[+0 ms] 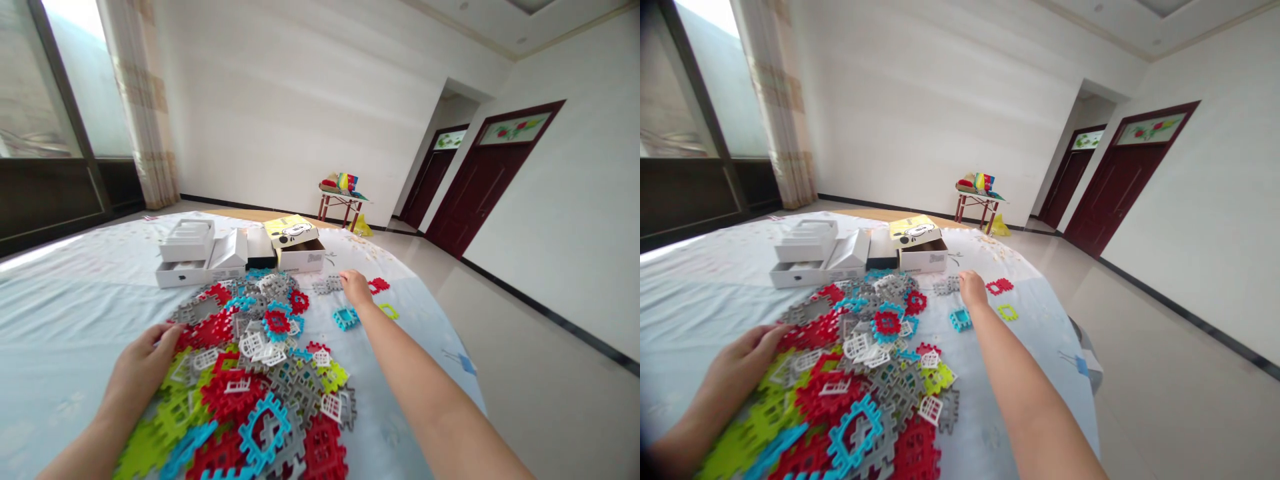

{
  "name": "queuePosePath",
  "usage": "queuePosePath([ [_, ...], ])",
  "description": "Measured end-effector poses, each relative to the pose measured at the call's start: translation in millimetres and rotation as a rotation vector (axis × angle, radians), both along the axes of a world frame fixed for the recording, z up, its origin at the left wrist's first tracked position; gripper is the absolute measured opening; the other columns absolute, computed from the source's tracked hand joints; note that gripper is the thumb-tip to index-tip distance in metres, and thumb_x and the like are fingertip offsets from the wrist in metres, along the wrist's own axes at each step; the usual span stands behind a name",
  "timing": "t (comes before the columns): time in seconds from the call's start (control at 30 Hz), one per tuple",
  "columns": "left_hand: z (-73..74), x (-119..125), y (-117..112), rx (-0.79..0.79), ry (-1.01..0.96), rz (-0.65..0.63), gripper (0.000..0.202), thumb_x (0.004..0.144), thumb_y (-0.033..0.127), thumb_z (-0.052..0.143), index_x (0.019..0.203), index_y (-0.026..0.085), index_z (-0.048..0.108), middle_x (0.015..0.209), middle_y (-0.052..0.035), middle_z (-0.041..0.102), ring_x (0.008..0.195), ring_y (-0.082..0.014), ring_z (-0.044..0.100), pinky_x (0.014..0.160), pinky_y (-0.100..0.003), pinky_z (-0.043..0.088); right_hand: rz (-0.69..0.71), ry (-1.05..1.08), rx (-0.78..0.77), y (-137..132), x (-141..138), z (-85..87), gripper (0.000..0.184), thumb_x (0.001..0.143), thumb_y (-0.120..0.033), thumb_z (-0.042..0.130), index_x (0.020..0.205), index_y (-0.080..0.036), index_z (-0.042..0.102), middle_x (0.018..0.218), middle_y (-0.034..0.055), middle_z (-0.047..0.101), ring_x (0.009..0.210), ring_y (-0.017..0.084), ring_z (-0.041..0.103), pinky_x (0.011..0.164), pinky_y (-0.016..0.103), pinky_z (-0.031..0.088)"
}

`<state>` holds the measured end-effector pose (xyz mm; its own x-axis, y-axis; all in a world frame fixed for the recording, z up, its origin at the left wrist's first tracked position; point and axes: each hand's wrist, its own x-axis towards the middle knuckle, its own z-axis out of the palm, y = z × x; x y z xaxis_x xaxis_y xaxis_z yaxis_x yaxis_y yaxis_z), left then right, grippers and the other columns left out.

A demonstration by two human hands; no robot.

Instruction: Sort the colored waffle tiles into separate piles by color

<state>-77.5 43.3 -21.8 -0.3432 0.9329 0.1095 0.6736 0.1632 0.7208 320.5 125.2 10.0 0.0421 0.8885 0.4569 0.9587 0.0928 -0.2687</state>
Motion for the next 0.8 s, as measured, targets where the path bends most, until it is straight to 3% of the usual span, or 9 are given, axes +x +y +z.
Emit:
queuePosePath([
  [0.4,-1.9,1,1,0.037,0.006,-0.005,0.036,0.072,0.047,0.039,0.082,0.019,0.06,0.069,-0.0005,0.064,0.07,-0.0177,0.057,0.062,-0.023,0.039,-0.08,-0.314,-0.176,11,-4,-23.7,0.025,0.083,-0.022,0.042,0.076,-0.017,0.066,0.082,0.0077,0.062,0.08,0.015,0.056,0.071,0.023,0.037],
  [0.63,-2.5,0,0,0.025,0.018,-0.007,0.036,0.073,0.047,0.039,0.084,0.02,0.06,0.072,-0.0007,0.064,0.072,-0.0176,0.057,0.062,-0.023,0.039,-0.112,-0.276,-0.21,3,-10,-14.4,0.023,0.082,-0.031,0.048,0.078,-0.018,0.066,0.081,0.0073,0.063,0.075,0.015,0.056,0.064,0.023,0.037],
  [0.8,-1.9,1,0,0.019,0.001,-0.009,0.036,0.074,0.048,0.039,0.084,0.02,0.059,0.069,0.0,0.062,0.07,-0.0171,0.056,0.061,-0.023,0.038,0.062,-0.063,-0.112,-14,-17,-8.1,0.019,0.08,-0.025,0.048,0.085,-0.019,0.066,0.085,0.0053,0.065,0.081,0.014,0.057,0.075,0.023,0.04],
])
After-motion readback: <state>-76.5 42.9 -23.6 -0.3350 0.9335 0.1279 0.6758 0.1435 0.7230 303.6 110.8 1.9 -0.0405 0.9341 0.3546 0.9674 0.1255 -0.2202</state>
